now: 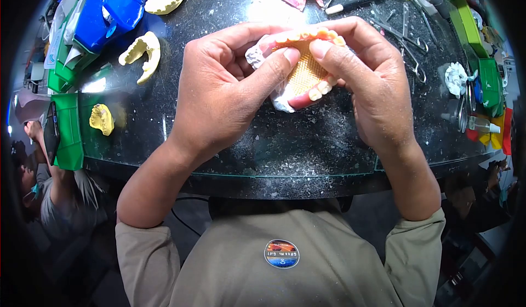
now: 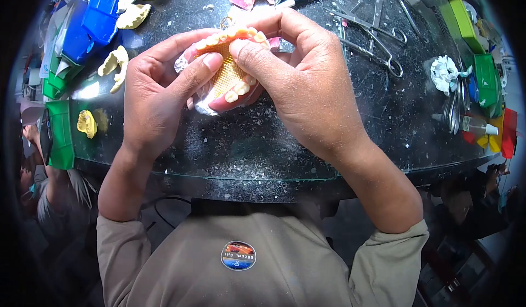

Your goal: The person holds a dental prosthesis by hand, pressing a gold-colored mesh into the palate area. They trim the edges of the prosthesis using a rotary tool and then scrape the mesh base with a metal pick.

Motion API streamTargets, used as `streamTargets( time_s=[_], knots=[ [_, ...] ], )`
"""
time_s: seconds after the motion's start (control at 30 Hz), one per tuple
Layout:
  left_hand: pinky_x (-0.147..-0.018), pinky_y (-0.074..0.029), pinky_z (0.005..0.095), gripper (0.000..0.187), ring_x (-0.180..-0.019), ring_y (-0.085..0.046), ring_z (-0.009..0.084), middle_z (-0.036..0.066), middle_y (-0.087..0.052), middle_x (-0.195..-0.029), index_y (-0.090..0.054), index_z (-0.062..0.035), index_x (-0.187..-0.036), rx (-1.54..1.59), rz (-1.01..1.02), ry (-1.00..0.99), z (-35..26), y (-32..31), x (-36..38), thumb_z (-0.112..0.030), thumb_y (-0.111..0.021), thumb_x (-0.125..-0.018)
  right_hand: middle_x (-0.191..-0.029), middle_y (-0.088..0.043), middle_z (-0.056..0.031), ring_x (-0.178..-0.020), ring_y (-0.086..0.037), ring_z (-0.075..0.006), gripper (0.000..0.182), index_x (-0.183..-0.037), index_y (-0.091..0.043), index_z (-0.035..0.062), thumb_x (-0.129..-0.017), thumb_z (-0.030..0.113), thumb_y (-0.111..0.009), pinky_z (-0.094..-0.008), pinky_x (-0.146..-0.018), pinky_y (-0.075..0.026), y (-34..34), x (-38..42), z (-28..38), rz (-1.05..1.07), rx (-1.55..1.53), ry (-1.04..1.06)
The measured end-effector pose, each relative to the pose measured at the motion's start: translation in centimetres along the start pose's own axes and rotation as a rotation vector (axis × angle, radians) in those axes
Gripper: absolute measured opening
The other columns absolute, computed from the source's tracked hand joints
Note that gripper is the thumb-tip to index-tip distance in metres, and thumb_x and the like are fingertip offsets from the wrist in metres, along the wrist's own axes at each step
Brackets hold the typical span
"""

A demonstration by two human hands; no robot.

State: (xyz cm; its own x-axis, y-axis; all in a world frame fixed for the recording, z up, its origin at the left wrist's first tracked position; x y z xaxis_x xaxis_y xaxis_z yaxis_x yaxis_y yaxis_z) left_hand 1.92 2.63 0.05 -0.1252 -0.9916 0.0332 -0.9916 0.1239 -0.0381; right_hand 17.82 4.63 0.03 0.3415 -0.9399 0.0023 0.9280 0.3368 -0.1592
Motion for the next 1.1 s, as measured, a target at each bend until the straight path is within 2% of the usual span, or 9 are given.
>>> streamTargets(
  time_s=[0.27, 0.37, 0.57, 0.77, 0.97, 1.1],
  knots=[
    [-0.072, -0.051, 0.0193, 0.028, -0.083, -0.062, 0.0089, 0.011, -0.065, -0.099, -0.059, 0.0058, -0.112, -0.073, -0.002, -0.005, -0.45, 0.12, 0.21, -0.001, -0.061, -0.085, -0.093, -0.063, -0.0052, -0.082, -0.06, -0.0059, 0.019, -0.103, -0.057, -0.0002, -0.09, 0.014, -0.057, -0.0207, -0.072, -0.05, -0.13, -0.02, -0.27, 0.009, 0.02, 0.015],
    [-0.069, -0.05, 0.0174, 0.028, -0.081, -0.062, 0.0073, 0.01, -0.065, -0.097, -0.058, 0.0064, -0.112, -0.086, -0.019, -0.081, -0.14, -0.02, 0.09, -0.001, -0.061, -0.085, -0.092, -0.063, -0.0056, -0.081, -0.06, -0.0061, 0.019, -0.103, -0.057, -0.0007, -0.09, 0.013, -0.056, -0.0201, -0.071, -0.05, -0.18, -0.01, -0.32, 0.008, 0.03, 0.032],
    [-0.065, -0.049, 0.0151, 0.026, -0.079, -0.061, 0.0054, 0.009, -0.065, -0.096, -0.058, 0.0067, -0.111, -0.15, -0.048, -0.099, -0.43, -0.12, 0.3, -0.001, -0.061, -0.086, -0.091, -0.063, -0.0064, -0.079, -0.062, -0.0071, 0.019, -0.104, -0.055, -0.0015, -0.09, 0.012, -0.056, -0.0196, -0.07, -0.05, -0.64, 0.06, -0.04, 0.026, -0.016, 0.047],
    [-0.06, -0.046, 0.0132, 0.026, -0.074, -0.059, 0.0029, 0.007, -0.065, -0.093, -0.059, 0.0061, -0.11, -0.153, -0.064, -0.104, -0.64, -0.18, 0.41, -0.003, -0.061, -0.086, -0.094, -0.063, -0.0072, -0.086, -0.061, -0.008, 0.018, -0.103, -0.055, -0.0016, -0.09, 0.011, -0.057, -0.0211, -0.076, -0.05, -0.62, -0.09, -0.31, 0.031, -0.082, 0.036],
    [-0.061, -0.046, 0.0131, 0.026, -0.075, -0.059, 0.003, 0.007, -0.065, -0.094, -0.058, 0.0064, -0.111, -0.156, -0.036, -0.088, -0.85, -0.16, 0.44, -0.002, -0.061, -0.086, -0.095, -0.063, -0.0075, -0.088, -0.061, -0.009, 0.017, -0.101, -0.055, -0.0012, -0.089, 0.01, -0.059, -0.0229, -0.079, -0.051, -0.49, -0.26, -0.49, 0.013, -0.021, 0.047],
    [-0.07, -0.05, 0.017, 0.027, -0.081, -0.061, 0.0066, 0.01, -0.065, -0.096, -0.058, 0.0073, -0.111, -0.114, -0.044, -0.089, -0.61, -0.25, 0.36, -0.001, -0.06, -0.086, -0.093, -0.063, -0.008, -0.085, -0.062, -0.009, 0.017, -0.1, -0.055, -0.0014, -0.089, 0.011, -0.059, -0.0222, -0.076, -0.051, -0.64, -0.11, -0.1, 0.018, -0.01, 0.041]
  ],
)
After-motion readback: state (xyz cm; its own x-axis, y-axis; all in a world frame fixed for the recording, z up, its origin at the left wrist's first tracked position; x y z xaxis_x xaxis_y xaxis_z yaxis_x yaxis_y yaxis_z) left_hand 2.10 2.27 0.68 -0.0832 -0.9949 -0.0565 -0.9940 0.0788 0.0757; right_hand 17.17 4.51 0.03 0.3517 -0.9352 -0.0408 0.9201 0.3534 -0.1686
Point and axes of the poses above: each hand's wrist, its own x-axis away from the middle knuckle, its own y-axis out of the back of the hand, z = x × y, the point moved 3 cm from there along -x, towards the middle knuckle
